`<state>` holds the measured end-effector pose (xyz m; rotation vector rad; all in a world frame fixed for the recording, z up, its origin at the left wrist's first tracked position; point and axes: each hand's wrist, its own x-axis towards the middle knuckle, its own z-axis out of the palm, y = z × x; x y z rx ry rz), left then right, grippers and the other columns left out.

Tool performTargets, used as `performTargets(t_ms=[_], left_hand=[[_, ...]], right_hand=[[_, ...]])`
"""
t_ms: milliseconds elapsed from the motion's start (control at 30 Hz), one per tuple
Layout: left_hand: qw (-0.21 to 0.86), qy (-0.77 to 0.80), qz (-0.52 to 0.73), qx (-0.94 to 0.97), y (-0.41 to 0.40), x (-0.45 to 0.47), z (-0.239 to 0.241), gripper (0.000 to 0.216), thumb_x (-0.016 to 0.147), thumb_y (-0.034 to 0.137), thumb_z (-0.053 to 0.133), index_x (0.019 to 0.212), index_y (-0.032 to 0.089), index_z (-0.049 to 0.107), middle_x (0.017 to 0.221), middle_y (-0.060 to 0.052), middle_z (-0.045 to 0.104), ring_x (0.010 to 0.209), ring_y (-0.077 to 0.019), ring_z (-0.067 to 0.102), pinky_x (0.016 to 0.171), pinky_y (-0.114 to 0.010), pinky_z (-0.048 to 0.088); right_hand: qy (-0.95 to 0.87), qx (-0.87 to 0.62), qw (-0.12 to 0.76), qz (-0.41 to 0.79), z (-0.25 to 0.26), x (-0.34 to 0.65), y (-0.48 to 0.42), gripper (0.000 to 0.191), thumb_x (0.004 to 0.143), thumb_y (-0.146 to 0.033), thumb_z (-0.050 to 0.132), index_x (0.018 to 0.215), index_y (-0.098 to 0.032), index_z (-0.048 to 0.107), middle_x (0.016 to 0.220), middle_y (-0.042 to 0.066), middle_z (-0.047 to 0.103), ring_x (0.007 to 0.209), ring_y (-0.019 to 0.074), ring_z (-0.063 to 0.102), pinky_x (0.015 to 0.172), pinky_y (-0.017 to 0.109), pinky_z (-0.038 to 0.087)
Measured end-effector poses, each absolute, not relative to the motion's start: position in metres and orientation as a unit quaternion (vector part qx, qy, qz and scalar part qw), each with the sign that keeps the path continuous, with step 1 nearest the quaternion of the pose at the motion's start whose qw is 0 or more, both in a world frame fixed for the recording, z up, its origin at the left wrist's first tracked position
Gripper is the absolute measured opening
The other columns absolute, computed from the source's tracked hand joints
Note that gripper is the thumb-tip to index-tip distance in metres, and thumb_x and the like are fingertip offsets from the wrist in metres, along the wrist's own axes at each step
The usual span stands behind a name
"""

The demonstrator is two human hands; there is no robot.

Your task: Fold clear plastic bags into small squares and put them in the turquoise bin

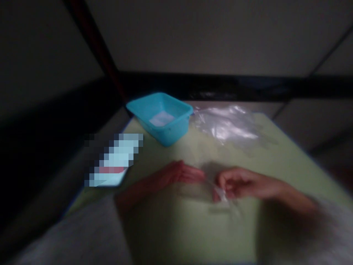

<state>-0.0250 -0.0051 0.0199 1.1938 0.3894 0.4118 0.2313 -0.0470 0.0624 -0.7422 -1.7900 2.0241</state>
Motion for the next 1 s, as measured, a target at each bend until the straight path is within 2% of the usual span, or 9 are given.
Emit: performTargets(t_ms=[133, 267, 333, 433, 600, 733, 800, 900, 1000], left_hand=[[0.714, 0.189, 0.171, 0.652, -0.006, -0.027, 0.026, 0.057, 0.085, 0.057, 0.047, 0.116, 0.012, 0.063, 0.121, -0.013, 0.062, 0.113, -0.0282, 0.056, 0.096, -0.038, 0.042], [0.637, 0.28, 0.177, 0.696, -0.009, -0.021, 0.033, 0.036, 0.079, 0.047, 0.061, 0.091, 0.014, 0.067, 0.107, -0.009, 0.07, 0.1, -0.025, 0.063, 0.085, -0.033, 0.047], [0.644, 0.316, 0.196, 0.669, -0.011, -0.017, 0.033, 0.03, 0.08, 0.044, 0.061, 0.079, 0.015, 0.058, 0.103, -0.009, 0.07, 0.095, -0.0228, 0.065, 0.079, -0.032, 0.048], [0.666, 0.341, 0.216, 0.627, -0.014, -0.015, 0.031, 0.03, 0.082, 0.045, 0.056, 0.075, 0.018, 0.046, 0.101, -0.008, 0.07, 0.089, -0.0203, 0.066, 0.072, -0.031, 0.049], [0.698, 0.337, 0.23, 0.589, -0.013, -0.015, 0.028, 0.031, 0.084, 0.048, 0.052, 0.078, 0.02, 0.039, 0.101, -0.007, 0.07, 0.091, -0.0199, 0.066, 0.076, -0.032, 0.047], [0.724, 0.323, 0.267, 0.549, -0.014, -0.013, 0.027, 0.032, 0.084, 0.047, 0.055, 0.077, 0.021, 0.036, 0.099, -0.005, 0.07, 0.089, -0.0185, 0.066, 0.08, -0.033, 0.046], [0.739, 0.317, 0.269, 0.53, -0.015, -0.012, 0.028, 0.032, 0.083, 0.046, 0.056, 0.077, 0.021, 0.037, 0.096, -0.004, 0.071, 0.088, -0.0189, 0.066, 0.081, -0.034, 0.046], [0.745, 0.318, 0.263, 0.525, -0.015, -0.013, 0.029, 0.032, 0.082, 0.046, 0.057, 0.076, 0.021, 0.038, 0.093, -0.004, 0.071, 0.086, -0.0188, 0.066, 0.081, -0.035, 0.046], [0.738, 0.308, 0.253, 0.544, -0.013, -0.016, 0.031, 0.034, 0.08, 0.046, 0.061, 0.075, 0.019, 0.041, 0.091, -0.004, 0.071, 0.088, -0.0194, 0.066, 0.079, -0.033, 0.046]], right_hand=[[-0.584, -0.268, 0.234, 0.729, 0.058, 0.234, -0.041, 0.016, 0.078, -0.028, 0.067, 0.081, -0.015, 0.059, 0.083, 0.002, 0.067, 0.075, 0.0104, 0.06, 0.068, 0.023, 0.043], [-0.562, -0.308, 0.271, 0.718, 0.07, 0.234, -0.042, 0.02, 0.076, -0.034, 0.07, 0.079, -0.017, 0.06, 0.078, 0.0, 0.067, 0.069, 0.0108, 0.06, 0.064, 0.024, 0.046], [-0.564, -0.34, 0.26, 0.706, 0.073, 0.235, -0.042, 0.018, 0.079, -0.034, 0.067, 0.079, -0.017, 0.062, 0.082, 0.002, 0.068, 0.073, 0.0114, 0.062, 0.068, 0.025, 0.048], [-0.559, -0.325, 0.272, 0.712, 0.07, 0.239, -0.037, 0.029, 0.083, -0.044, 0.061, 0.079, -0.016, 0.067, 0.083, 0.004, 0.07, 0.074, 0.0129, 0.065, 0.071, 0.026, 0.051], [-0.496, -0.313, 0.308, 0.749, 0.063, 0.251, -0.029, 0.059, 0.083, -0.067, 0.044, 0.093, -0.014, 0.069, 0.091, 0.01, 0.072, 0.089, 0.0194, 0.067, 0.088, 0.035, 0.05], [-0.465, -0.345, 0.314, 0.753, 0.068, 0.256, -0.029, 0.07, 0.081, -0.073, 0.038, 0.098, -0.012, 0.068, 0.097, 0.013, 0.071, 0.093, 0.021, 0.067, 0.09, 0.033, 0.05], [-0.478, -0.365, 0.31, 0.736, 0.071, 0.256, -0.031, 0.062, 0.081, -0.067, 0.047, 0.104, -0.014, 0.067, 0.103, 0.013, 0.07, 0.097, 0.0215, 0.066, 0.091, 0.034, 0.05], [-0.526, -0.386, 0.299, 0.696, 0.071, 0.256, -0.032, 0.041, 0.076, -0.042, 0.07, 0.11, -0.019, 0.064, 0.11, 0.009, 0.068, 0.1, 0.0203, 0.065, 0.094, 0.036, 0.048], [-0.592, -0.334, 0.261, 0.685, 0.071, 0.259, -0.033, 0.043, 0.074, -0.024, 0.074, 0.116, -0.025, 0.062, 0.113, 0.005, 0.068, 0.105, 0.0183, 0.063, 0.094, 0.036, 0.047]])
